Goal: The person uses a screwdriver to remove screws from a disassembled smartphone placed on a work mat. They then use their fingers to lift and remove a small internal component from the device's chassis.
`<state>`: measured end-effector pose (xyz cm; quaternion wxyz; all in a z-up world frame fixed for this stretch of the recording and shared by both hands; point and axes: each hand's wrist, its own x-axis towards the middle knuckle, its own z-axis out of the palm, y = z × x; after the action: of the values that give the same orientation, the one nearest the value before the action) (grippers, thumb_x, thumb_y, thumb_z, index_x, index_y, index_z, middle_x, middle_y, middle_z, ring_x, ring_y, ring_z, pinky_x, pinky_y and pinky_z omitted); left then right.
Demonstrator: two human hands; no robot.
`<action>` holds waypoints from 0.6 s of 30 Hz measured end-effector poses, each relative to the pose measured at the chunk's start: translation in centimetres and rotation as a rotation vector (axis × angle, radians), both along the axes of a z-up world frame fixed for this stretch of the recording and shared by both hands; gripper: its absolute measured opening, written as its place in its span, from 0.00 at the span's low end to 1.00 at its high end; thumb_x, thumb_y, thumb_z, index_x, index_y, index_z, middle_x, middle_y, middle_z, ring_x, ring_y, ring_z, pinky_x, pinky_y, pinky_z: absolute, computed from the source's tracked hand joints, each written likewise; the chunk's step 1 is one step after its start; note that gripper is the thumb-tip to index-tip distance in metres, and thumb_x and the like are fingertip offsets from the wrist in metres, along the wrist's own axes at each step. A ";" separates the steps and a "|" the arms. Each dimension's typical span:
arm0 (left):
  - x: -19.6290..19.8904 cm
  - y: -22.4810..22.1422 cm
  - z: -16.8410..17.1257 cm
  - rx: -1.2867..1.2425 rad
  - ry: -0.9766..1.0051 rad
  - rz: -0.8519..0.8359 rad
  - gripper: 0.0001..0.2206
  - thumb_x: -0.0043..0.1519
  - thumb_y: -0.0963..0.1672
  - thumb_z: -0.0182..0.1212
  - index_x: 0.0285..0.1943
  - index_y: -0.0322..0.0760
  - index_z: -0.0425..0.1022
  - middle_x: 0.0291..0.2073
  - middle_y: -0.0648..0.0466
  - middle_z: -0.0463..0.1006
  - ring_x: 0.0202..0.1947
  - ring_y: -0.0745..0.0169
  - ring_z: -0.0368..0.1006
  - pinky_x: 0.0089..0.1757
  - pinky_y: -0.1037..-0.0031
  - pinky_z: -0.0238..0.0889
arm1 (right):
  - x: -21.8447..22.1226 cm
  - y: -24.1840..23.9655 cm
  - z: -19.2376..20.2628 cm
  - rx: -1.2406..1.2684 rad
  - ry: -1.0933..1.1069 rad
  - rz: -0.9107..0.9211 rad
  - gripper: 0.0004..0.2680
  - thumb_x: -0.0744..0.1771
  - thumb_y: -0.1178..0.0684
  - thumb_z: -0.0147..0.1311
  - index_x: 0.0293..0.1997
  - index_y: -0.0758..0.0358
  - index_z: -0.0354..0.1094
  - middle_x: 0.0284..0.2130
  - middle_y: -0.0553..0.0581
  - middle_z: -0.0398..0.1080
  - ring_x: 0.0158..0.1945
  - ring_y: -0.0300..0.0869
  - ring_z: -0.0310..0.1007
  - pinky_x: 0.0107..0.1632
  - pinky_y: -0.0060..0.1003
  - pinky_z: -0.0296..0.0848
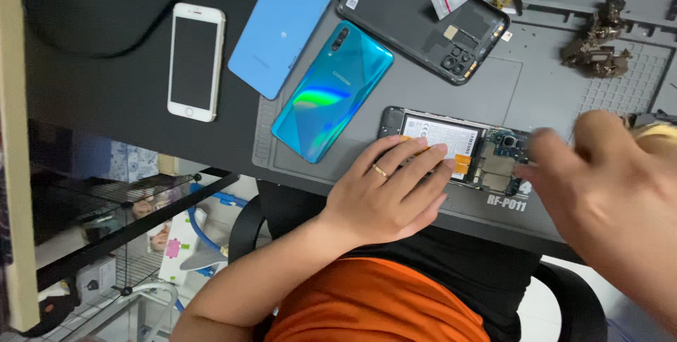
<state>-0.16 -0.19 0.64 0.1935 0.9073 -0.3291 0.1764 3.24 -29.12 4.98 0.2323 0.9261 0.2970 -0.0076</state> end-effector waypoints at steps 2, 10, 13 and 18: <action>0.0 0.0 -0.1 0.013 -0.016 -0.001 0.13 0.69 0.48 0.66 0.58 0.41 0.83 0.59 0.52 0.81 0.59 0.53 0.78 0.61 0.60 0.71 | 0.1 0.5 1.1 0.091 0.021 0.034 0.13 0.83 0.46 0.56 0.43 0.47 0.62 0.32 0.50 0.57 0.25 0.47 0.59 0.35 0.40 0.62; 0.0 0.0 -0.1 0.010 0.003 -0.014 0.13 0.68 0.48 0.66 0.58 0.40 0.84 0.58 0.52 0.81 0.59 0.53 0.77 0.62 0.60 0.71 | -0.2 0.4 1.3 0.031 0.030 -0.004 0.05 0.72 0.45 0.54 0.44 0.44 0.62 0.36 0.47 0.61 0.25 0.43 0.67 0.30 0.35 0.62; -0.1 -0.1 -0.1 0.017 -0.008 -0.008 0.13 0.69 0.48 0.65 0.58 0.40 0.84 0.58 0.52 0.81 0.59 0.53 0.77 0.61 0.60 0.71 | -0.3 0.4 0.9 0.015 -0.006 0.013 0.20 0.81 0.28 0.50 0.39 0.44 0.62 0.37 0.46 0.60 0.28 0.39 0.65 0.34 0.33 0.65; 0.0 0.0 -0.1 0.018 -0.011 -0.001 0.13 0.69 0.48 0.65 0.58 0.41 0.84 0.58 0.53 0.80 0.58 0.54 0.77 0.61 0.61 0.71 | -0.3 0.4 0.6 0.073 0.039 -0.034 0.15 0.85 0.40 0.55 0.44 0.46 0.61 0.36 0.47 0.59 0.22 0.44 0.60 0.31 0.38 0.58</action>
<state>-0.13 -0.20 0.51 0.1836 0.9078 -0.3323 0.1783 2.97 -28.69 5.60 0.1926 0.9386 0.2856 -0.0188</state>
